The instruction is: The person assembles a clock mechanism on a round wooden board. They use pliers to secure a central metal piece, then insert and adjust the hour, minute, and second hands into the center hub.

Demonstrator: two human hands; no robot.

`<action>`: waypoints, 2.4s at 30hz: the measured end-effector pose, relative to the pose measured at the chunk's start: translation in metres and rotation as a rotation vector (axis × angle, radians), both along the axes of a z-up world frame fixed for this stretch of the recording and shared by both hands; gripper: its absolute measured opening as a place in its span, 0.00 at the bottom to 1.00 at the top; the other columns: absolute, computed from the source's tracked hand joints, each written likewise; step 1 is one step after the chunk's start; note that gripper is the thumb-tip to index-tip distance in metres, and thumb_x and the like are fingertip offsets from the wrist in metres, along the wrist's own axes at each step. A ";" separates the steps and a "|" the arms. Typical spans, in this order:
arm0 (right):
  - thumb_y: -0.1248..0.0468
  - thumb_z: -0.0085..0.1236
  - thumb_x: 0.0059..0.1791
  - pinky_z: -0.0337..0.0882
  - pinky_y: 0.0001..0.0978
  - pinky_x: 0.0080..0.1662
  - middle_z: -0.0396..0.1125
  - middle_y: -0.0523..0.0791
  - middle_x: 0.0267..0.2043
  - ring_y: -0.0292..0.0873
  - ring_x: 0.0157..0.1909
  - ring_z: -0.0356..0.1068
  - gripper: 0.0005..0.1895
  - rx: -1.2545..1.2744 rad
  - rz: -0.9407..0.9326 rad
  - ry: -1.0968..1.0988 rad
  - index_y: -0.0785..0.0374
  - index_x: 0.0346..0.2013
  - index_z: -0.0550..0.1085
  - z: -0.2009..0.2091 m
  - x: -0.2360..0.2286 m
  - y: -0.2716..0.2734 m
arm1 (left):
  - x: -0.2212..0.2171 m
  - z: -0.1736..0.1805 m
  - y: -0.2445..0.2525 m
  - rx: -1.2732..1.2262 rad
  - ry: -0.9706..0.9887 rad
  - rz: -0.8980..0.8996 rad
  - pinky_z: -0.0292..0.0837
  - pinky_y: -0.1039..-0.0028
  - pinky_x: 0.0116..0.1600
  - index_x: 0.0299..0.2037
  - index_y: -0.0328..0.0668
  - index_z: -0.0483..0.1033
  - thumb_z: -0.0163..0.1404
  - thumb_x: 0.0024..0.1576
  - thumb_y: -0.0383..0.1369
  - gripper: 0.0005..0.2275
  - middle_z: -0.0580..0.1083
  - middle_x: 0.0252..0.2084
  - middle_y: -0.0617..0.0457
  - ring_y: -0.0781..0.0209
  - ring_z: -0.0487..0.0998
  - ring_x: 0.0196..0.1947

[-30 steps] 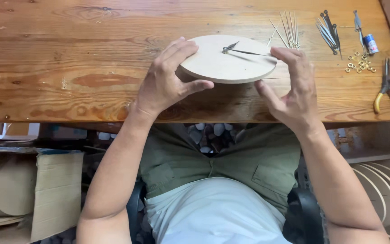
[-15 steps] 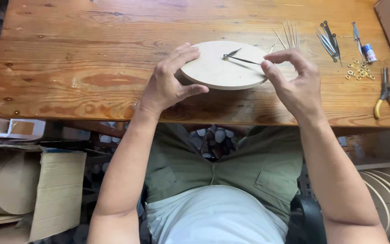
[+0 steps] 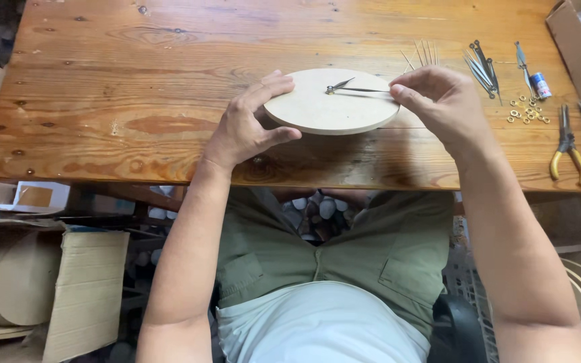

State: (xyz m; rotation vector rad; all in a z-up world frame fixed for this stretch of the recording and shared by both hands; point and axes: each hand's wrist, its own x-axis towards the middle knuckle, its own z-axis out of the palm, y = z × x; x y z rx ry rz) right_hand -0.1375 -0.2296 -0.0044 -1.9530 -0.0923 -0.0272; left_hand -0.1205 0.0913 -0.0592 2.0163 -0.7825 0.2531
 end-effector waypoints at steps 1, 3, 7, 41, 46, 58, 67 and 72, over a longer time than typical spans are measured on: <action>0.64 0.63 0.53 0.74 0.18 0.53 0.75 0.41 0.44 0.30 0.48 0.74 0.05 0.001 0.001 -0.002 0.59 0.43 0.77 -0.001 0.003 -0.002 | 0.000 0.000 0.000 0.001 -0.002 0.001 0.60 0.52 0.72 0.59 0.37 0.74 0.52 0.50 0.62 0.37 0.73 0.63 0.42 0.46 0.66 0.71; 0.65 0.63 0.53 0.74 0.20 0.51 0.75 0.41 0.42 0.31 0.45 0.74 0.05 0.034 0.035 0.044 0.60 0.43 0.78 -0.003 0.011 -0.007 | 0.000 0.000 0.001 -0.004 0.008 -0.005 0.60 0.55 0.72 0.59 0.39 0.74 0.54 0.50 0.60 0.35 0.73 0.64 0.43 0.48 0.65 0.71; 0.63 0.64 0.53 0.73 0.18 0.50 0.75 0.41 0.39 0.30 0.43 0.74 0.07 -0.027 0.029 0.122 0.59 0.44 0.78 0.003 0.020 -0.007 | 0.000 0.001 0.003 0.001 0.025 -0.025 0.59 0.55 0.73 0.61 0.38 0.73 0.55 0.51 0.59 0.36 0.72 0.65 0.43 0.48 0.64 0.72; 0.57 0.64 0.54 0.65 0.32 0.42 0.70 0.41 0.37 0.38 0.39 0.67 0.07 -0.593 0.276 -0.179 0.56 0.36 0.80 -0.008 0.076 0.035 | 0.073 -0.018 -0.037 0.295 0.252 0.352 0.51 0.48 0.69 0.68 0.43 0.62 0.54 0.54 0.50 0.33 0.64 0.64 0.41 0.41 0.62 0.66; 0.50 0.66 0.49 0.62 0.35 0.43 0.69 0.42 0.42 0.41 0.45 0.66 0.11 -0.680 0.276 0.079 0.51 0.32 0.78 -0.002 0.093 0.053 | 0.087 -0.014 -0.057 0.483 0.460 0.413 0.48 0.46 0.68 0.72 0.50 0.55 0.54 0.48 0.64 0.45 0.58 0.66 0.36 0.36 0.55 0.68; 0.45 0.65 0.46 0.63 0.35 0.43 0.68 0.39 0.44 0.39 0.44 0.66 0.15 -0.772 0.350 0.182 0.50 0.36 0.79 0.005 0.107 0.063 | 0.087 -0.005 -0.059 0.498 0.500 0.389 0.51 0.51 0.65 0.65 0.55 0.61 0.54 0.46 0.59 0.37 0.59 0.64 0.44 0.43 0.55 0.68; 0.43 0.67 0.45 0.64 0.36 0.42 0.68 0.39 0.42 0.40 0.44 0.67 0.16 -0.833 0.377 0.177 0.48 0.36 0.79 0.001 0.115 0.064 | 0.091 -0.005 -0.060 0.496 0.522 0.375 0.48 0.53 0.68 0.71 0.53 0.57 0.56 0.46 0.61 0.43 0.56 0.68 0.45 0.46 0.51 0.70; 0.43 0.66 0.45 0.67 0.40 0.43 0.70 0.41 0.48 0.42 0.48 0.69 0.17 -0.893 0.392 0.233 0.49 0.39 0.80 0.003 0.119 0.066 | 0.095 -0.008 -0.061 0.510 0.534 0.375 0.50 0.52 0.67 0.70 0.53 0.57 0.58 0.45 0.62 0.44 0.56 0.67 0.45 0.45 0.52 0.70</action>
